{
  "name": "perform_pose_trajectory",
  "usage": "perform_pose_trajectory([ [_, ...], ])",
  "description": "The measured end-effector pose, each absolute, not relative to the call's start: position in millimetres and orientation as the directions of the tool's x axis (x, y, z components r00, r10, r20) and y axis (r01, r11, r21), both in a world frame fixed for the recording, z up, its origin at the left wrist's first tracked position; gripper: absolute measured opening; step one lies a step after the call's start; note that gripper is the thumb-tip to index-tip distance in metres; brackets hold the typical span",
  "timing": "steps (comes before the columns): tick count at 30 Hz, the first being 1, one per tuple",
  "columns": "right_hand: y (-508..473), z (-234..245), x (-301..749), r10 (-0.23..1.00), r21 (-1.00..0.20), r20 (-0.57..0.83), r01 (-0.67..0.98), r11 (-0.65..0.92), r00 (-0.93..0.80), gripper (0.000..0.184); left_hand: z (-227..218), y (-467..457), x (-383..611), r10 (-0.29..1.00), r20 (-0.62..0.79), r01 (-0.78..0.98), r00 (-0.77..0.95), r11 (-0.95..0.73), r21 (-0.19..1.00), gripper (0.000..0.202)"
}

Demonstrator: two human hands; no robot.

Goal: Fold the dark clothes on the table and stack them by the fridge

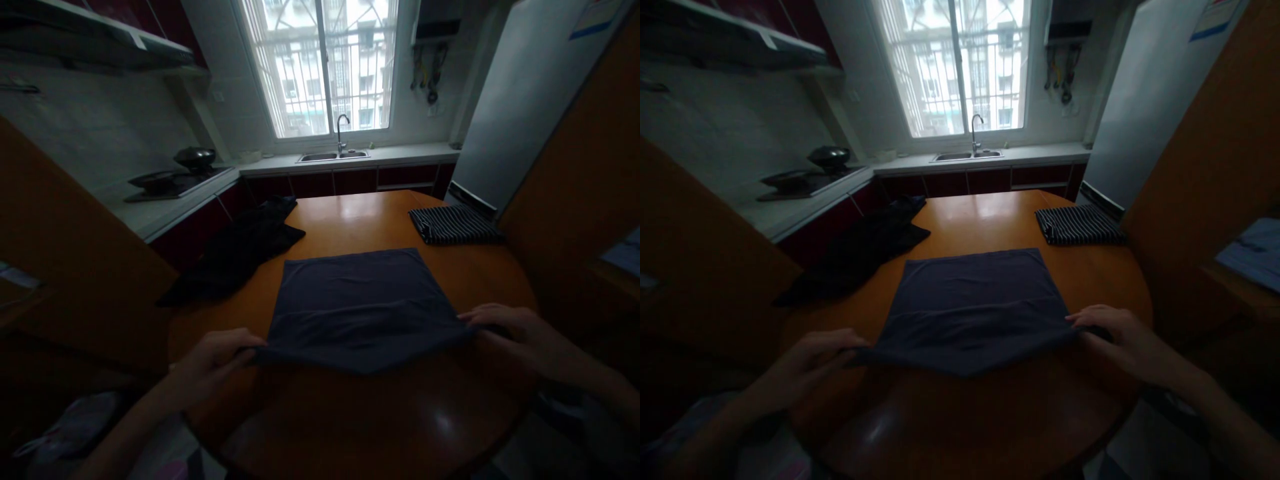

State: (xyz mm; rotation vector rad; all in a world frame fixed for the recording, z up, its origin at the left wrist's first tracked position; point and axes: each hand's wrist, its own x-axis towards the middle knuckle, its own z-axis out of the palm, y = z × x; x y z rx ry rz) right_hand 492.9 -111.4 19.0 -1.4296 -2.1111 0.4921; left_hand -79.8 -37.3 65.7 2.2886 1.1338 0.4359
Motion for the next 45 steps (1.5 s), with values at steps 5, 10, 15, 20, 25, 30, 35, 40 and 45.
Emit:
perform_pose_trajectory([
  [5,-54,53,483,0.947,-0.697,0.321,0.684,0.213,0.032,0.024,74,14,-74,0.943,0.174,0.627,0.284,-0.320,0.710,0.038],
  [10,37,58,469,0.920,-0.767,0.337,0.626,0.145,0.200,0.024,61,99,-57,0.951,0.241,0.605,0.192,-0.309,0.734,0.050],
  [15,101,23,457,0.959,-0.821,0.132,0.570,-0.035,0.249,0.014,22,168,-38,0.949,0.204,0.596,0.242,-0.311,0.741,0.050],
  [20,126,-20,466,0.952,-0.811,0.089,0.576,-0.102,0.294,0.013,-14,196,-34,0.937,0.234,0.633,0.258,-0.347,0.693,0.048],
  [25,125,-26,476,0.938,-0.660,0.178,0.743,-0.111,0.298,0.029,-19,201,-33,0.937,0.295,0.707,0.185,-0.336,0.622,0.045],
  [30,97,-12,403,0.892,-0.357,0.422,0.934,-0.004,0.165,0.054,-2,161,25,0.813,0.491,0.770,0.313,-0.520,0.371,0.046],
  [35,59,-26,314,0.928,-0.248,0.248,0.907,0.340,-0.279,0.064,-17,103,99,0.729,0.224,0.695,0.647,-0.685,0.220,0.055],
  [40,58,-38,309,0.963,-0.283,0.057,0.921,0.268,-0.263,0.080,-27,98,107,0.736,-0.005,0.726,0.677,-0.667,0.169,0.067],
  [45,74,-30,316,0.970,-0.318,0.094,0.917,0.241,-0.222,0.064,-22,124,128,0.727,-0.016,0.713,0.686,-0.668,0.214,0.062],
])
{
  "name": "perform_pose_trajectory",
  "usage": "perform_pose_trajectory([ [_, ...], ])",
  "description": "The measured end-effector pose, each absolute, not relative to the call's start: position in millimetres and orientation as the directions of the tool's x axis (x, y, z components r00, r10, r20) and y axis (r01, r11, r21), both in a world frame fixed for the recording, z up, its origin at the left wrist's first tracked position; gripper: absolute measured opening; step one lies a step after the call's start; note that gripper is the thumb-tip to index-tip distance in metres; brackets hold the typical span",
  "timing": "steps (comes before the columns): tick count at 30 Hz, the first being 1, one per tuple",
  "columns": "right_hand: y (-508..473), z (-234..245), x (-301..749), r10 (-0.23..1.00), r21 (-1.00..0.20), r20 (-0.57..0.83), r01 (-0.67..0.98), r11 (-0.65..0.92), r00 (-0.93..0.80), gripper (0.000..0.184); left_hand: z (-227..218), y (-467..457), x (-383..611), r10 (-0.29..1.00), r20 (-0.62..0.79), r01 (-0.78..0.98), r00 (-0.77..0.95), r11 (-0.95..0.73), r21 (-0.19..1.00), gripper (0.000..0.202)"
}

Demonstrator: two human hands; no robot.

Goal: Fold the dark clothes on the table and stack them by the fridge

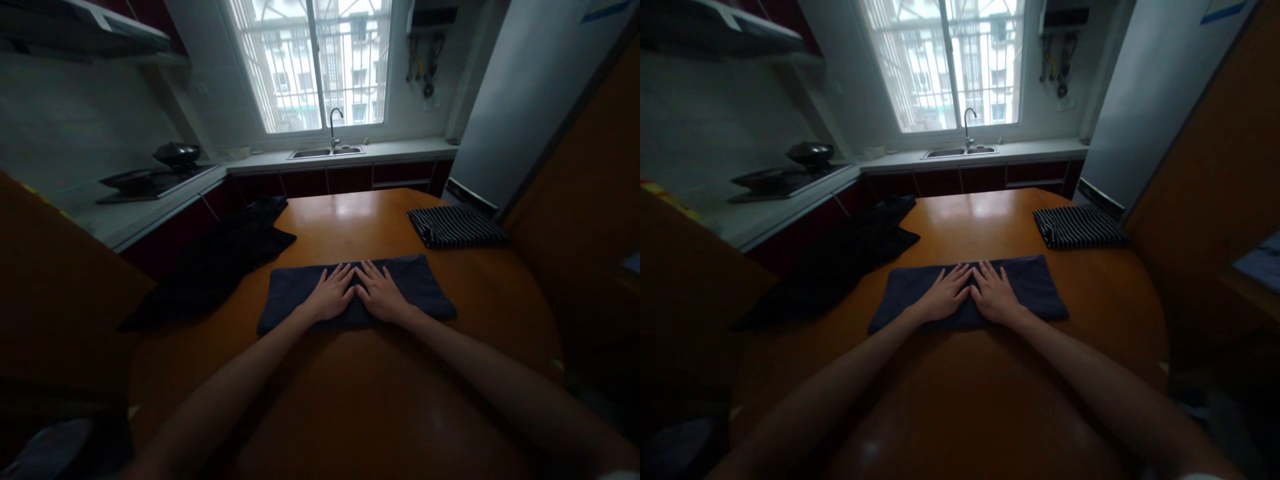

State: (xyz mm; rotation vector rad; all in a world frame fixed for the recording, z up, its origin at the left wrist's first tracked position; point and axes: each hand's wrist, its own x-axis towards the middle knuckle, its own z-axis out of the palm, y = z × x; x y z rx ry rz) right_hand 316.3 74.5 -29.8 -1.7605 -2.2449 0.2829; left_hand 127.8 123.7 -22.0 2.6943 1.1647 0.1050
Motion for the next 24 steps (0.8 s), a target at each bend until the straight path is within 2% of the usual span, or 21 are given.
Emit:
perform_pose_trajectory([
  [4,83,-34,343,0.988,-0.256,0.045,0.954,0.154,-0.147,0.068,-28,141,119,0.731,0.002,0.719,0.682,-0.671,0.184,0.066],
  [8,85,-43,389,0.998,-0.211,0.060,0.977,-0.002,0.015,0.068,-35,161,57,0.828,0.044,0.821,0.559,-0.560,0.110,0.064],
  [11,89,-48,412,0.985,-0.222,0.048,0.964,-0.148,0.163,0.068,-37,175,10,0.903,0.044,0.898,0.427,-0.429,0.097,0.063],
  [14,95,-49,422,0.978,-0.245,0.044,0.951,-0.189,0.205,0.067,-33,181,-11,0.950,0.019,0.942,0.311,-0.311,0.124,0.063],
  [17,98,-43,430,0.963,-0.286,0.105,0.935,-0.211,0.249,0.062,-19,171,1,0.956,0.117,0.954,0.270,-0.282,0.100,0.060],
  [19,98,-35,440,0.941,-0.309,0.146,0.918,-0.248,0.304,0.058,-8,152,25,0.920,0.221,0.931,0.324,-0.352,0.102,0.058],
  [21,96,-29,452,0.927,-0.325,0.134,0.900,-0.292,0.349,0.051,0,125,57,0.839,0.279,0.844,0.468,-0.517,0.140,0.056],
  [24,93,-23,468,0.932,-0.349,0.040,0.879,-0.325,0.361,0.041,-4,82,99,0.640,0.229,0.613,0.733,-0.768,0.184,0.055],
])
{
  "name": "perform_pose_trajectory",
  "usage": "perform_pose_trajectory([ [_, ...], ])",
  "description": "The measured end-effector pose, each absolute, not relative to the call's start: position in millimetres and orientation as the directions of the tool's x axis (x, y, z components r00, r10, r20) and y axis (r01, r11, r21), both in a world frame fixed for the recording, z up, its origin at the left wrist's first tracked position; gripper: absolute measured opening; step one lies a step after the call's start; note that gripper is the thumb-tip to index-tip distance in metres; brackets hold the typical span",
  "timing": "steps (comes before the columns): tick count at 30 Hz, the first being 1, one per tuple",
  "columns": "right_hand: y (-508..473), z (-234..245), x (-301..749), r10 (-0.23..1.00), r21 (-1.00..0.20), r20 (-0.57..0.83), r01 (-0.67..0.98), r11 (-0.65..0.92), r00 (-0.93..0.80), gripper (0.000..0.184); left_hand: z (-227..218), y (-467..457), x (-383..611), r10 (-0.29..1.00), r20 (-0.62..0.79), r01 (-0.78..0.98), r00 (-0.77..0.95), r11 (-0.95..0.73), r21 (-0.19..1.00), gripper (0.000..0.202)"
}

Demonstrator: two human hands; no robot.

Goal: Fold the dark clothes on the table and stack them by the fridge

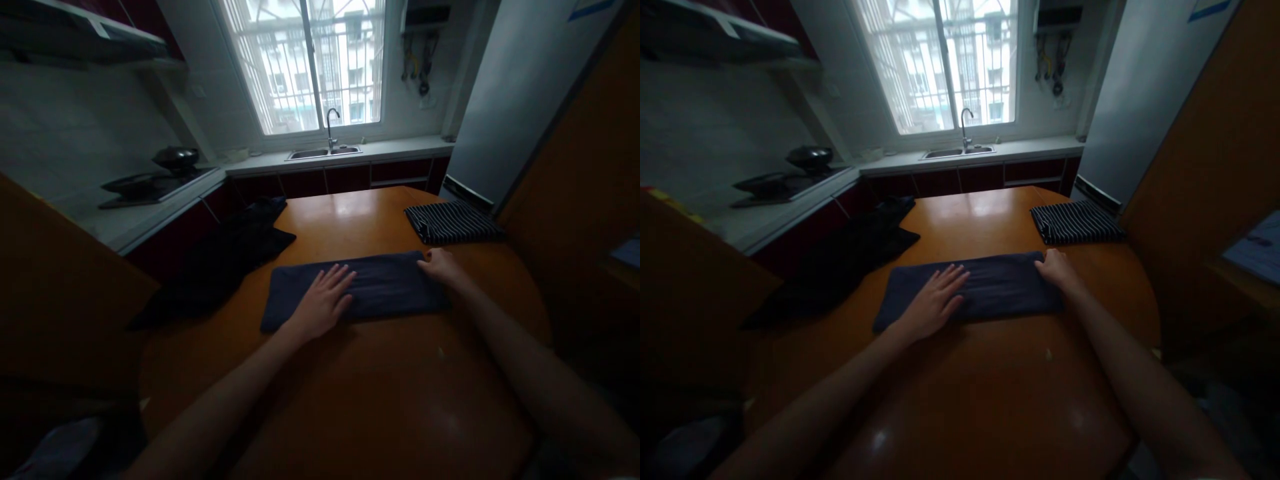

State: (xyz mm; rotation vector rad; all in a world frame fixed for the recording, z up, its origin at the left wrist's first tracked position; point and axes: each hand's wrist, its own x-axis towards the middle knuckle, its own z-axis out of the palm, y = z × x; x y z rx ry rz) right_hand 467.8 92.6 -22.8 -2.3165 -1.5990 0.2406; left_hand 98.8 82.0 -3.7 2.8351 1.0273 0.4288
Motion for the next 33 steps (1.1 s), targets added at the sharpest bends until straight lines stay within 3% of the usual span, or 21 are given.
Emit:
perform_pose_trajectory([
  [3,91,-20,472,0.939,-0.347,0.039,0.886,-0.308,0.342,0.040,-15,56,119,0.525,0.115,0.497,0.843,-0.843,0.204,0.059],
  [6,90,-17,458,0.935,-0.357,0.187,0.908,-0.220,0.300,0.044,-13,54,115,0.508,0.060,0.478,0.859,-0.840,0.256,0.055],
  [9,87,-17,429,0.909,-0.392,0.401,0.918,0.061,0.111,0.043,3,71,93,0.612,0.129,0.558,0.780,-0.774,0.300,0.050],
  [11,81,-20,405,0.889,-0.378,0.456,0.894,0.241,-0.047,0.044,12,91,69,0.751,0.193,0.697,0.632,-0.659,0.282,0.048],
  [14,69,-29,373,0.879,-0.340,0.397,0.847,0.408,-0.264,0.048,11,128,27,0.921,0.190,0.904,0.341,-0.376,0.201,0.050],
  [17,59,-35,354,0.870,-0.316,0.268,0.816,0.484,-0.413,0.050,-6,161,-4,0.985,0.113,0.971,0.129,-0.149,0.188,0.061],
  [23,54,-31,349,0.898,-0.303,0.149,0.846,0.439,-0.413,0.056,-30,192,-17,0.993,0.115,0.970,-0.039,0.010,0.244,0.066],
  [26,54,-28,350,0.902,-0.312,0.124,0.847,0.431,-0.413,0.057,-26,196,-19,0.995,0.089,0.939,-0.042,0.009,0.343,0.057],
  [29,54,-28,350,0.904,-0.320,0.118,0.846,0.426,-0.410,0.057,-18,196,-22,0.999,0.041,0.853,0.016,-0.035,0.520,0.048],
  [33,56,-31,351,0.903,-0.342,0.133,0.836,0.429,-0.409,0.056,-9,194,-25,0.999,-0.028,0.679,0.038,-0.005,0.734,0.053],
])
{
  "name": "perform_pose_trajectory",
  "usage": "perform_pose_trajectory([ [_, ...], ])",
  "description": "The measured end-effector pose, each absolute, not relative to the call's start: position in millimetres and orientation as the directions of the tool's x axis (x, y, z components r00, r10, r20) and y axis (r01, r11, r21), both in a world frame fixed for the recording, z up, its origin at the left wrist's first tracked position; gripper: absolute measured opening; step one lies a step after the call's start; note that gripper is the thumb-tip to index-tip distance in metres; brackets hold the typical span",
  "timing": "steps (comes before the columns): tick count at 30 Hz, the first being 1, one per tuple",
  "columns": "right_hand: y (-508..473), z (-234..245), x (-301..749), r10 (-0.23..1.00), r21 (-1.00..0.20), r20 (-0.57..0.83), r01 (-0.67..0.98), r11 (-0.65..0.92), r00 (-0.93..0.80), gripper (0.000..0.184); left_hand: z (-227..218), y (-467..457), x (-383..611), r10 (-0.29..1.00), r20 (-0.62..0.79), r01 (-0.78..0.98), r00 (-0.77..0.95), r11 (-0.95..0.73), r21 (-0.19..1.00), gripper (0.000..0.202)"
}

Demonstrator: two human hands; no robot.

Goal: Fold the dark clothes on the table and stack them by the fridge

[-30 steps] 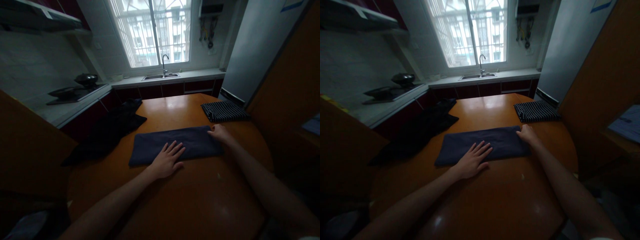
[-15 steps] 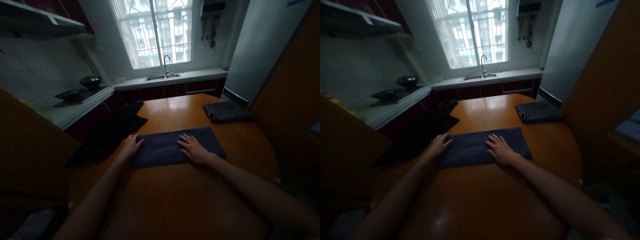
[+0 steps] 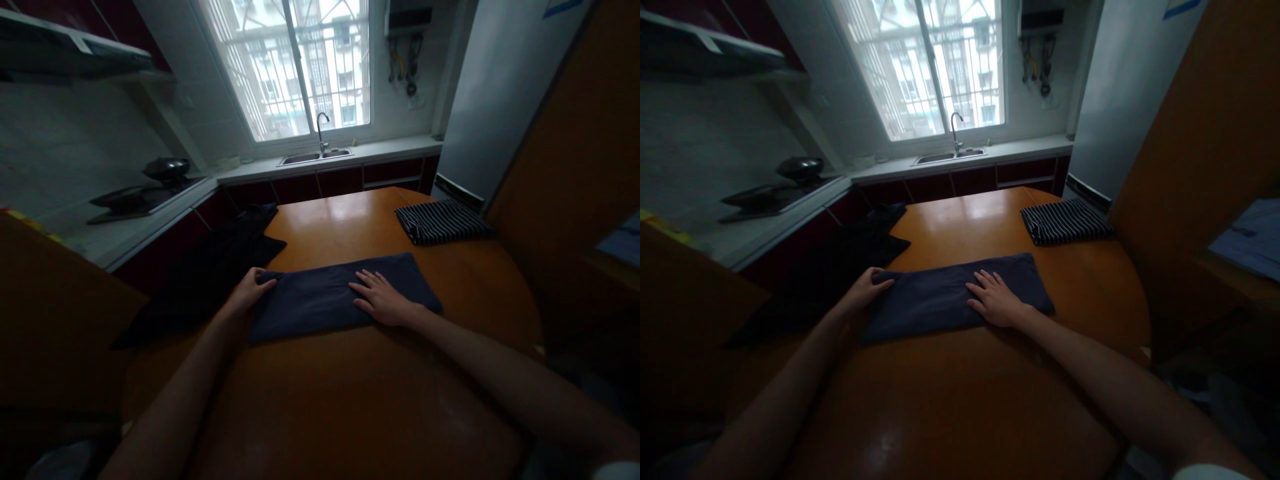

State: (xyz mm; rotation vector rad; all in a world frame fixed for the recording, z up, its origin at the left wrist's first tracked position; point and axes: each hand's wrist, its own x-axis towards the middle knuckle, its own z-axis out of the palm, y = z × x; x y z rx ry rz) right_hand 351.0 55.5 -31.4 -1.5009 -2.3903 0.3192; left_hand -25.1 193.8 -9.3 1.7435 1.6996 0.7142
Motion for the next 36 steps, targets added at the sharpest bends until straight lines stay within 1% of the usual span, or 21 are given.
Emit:
perform_pose_trajectory([
  [2,56,-33,352,0.901,-0.350,0.148,0.830,0.434,-0.408,0.056,-5,191,-26,0.999,-0.016,0.635,0.043,-0.015,0.773,0.062],
  [4,57,-34,353,0.900,-0.358,0.157,0.826,0.435,-0.406,0.055,2,186,-26,0.992,0.008,0.618,0.130,-0.087,0.781,0.071],
  [6,57,-35,353,0.901,-0.363,0.158,0.825,0.433,-0.404,0.055,10,178,-27,0.957,0.011,0.625,0.290,-0.198,0.755,0.068],
  [8,57,-34,353,0.902,-0.363,0.154,0.826,0.431,-0.403,0.055,18,170,-29,0.913,-0.003,0.661,0.407,-0.293,0.691,0.060],
  [10,57,-34,353,0.902,-0.364,0.154,0.826,0.430,-0.402,0.055,24,161,-30,0.907,-0.006,0.712,0.421,-0.326,0.622,0.057],
  [12,57,-33,353,0.901,-0.371,0.156,0.822,0.433,-0.404,0.055,30,155,-31,0.915,-0.027,0.750,0.404,-0.314,0.583,0.061],
  [14,57,-33,354,0.901,-0.383,0.159,0.816,0.433,-0.404,0.054,36,149,-31,0.910,-0.070,0.762,0.409,-0.298,0.575,0.068],
  [16,58,-33,354,0.900,-0.408,0.179,0.802,0.436,-0.398,0.052,45,146,-30,0.904,-0.083,0.748,0.418,-0.291,0.597,0.072],
  [19,60,-30,353,0.893,-0.504,0.283,0.738,0.448,-0.349,0.044,68,146,-16,0.906,-0.050,0.700,0.421,-0.289,0.653,0.073],
  [21,62,-23,352,0.895,-0.627,0.363,0.642,0.441,-0.261,0.037,87,149,7,0.905,-0.028,0.675,0.425,-0.296,0.676,0.070],
  [22,63,-19,351,0.905,-0.704,0.376,0.573,0.420,-0.201,0.035,95,151,23,0.904,-0.018,0.667,0.427,-0.302,0.681,0.069],
  [23,63,-14,351,0.923,-0.788,0.357,0.485,0.379,-0.140,0.035,102,153,42,0.904,-0.004,0.661,0.428,-0.310,0.684,0.066],
  [24,63,-9,351,0.949,-0.872,0.303,0.375,0.313,-0.087,0.036,105,153,64,0.901,0.013,0.649,0.433,-0.321,0.690,0.064],
  [25,63,-4,351,0.974,-0.943,0.221,0.245,0.226,-0.049,0.038,106,153,88,0.897,0.026,0.637,0.441,-0.334,0.695,0.062],
  [26,63,1,353,0.992,-0.986,0.126,0.103,0.129,-0.032,0.042,104,152,113,0.890,0.046,0.615,0.453,-0.349,0.707,0.060],
  [28,64,7,360,0.999,-0.988,-0.031,-0.150,-0.036,-0.032,0.048,91,145,161,0.859,0.045,0.531,0.510,-0.355,0.769,0.065],
  [29,65,9,365,0.996,-0.969,-0.087,-0.228,-0.091,-0.028,0.049,82,140,183,0.835,0.013,0.468,0.550,-0.321,0.824,0.070],
  [30,66,10,370,0.991,-0.954,-0.131,-0.268,-0.131,-0.018,0.047,73,136,202,0.811,-0.026,0.398,0.584,-0.258,0.880,0.075],
  [32,68,9,381,0.979,-0.946,-0.204,-0.262,-0.193,0.016,0.038,56,130,227,0.807,-0.046,0.281,0.589,-0.151,0.948,0.078],
  [34,70,7,387,0.967,-0.947,-0.252,-0.215,-0.239,0.037,0.029,42,131,235,0.846,0.012,0.182,0.533,-0.129,0.975,0.075],
  [36,71,4,387,0.962,-0.950,-0.267,-0.184,-0.253,0.052,0.028,32,136,230,0.889,0.105,0.103,0.447,-0.167,0.980,0.066],
])
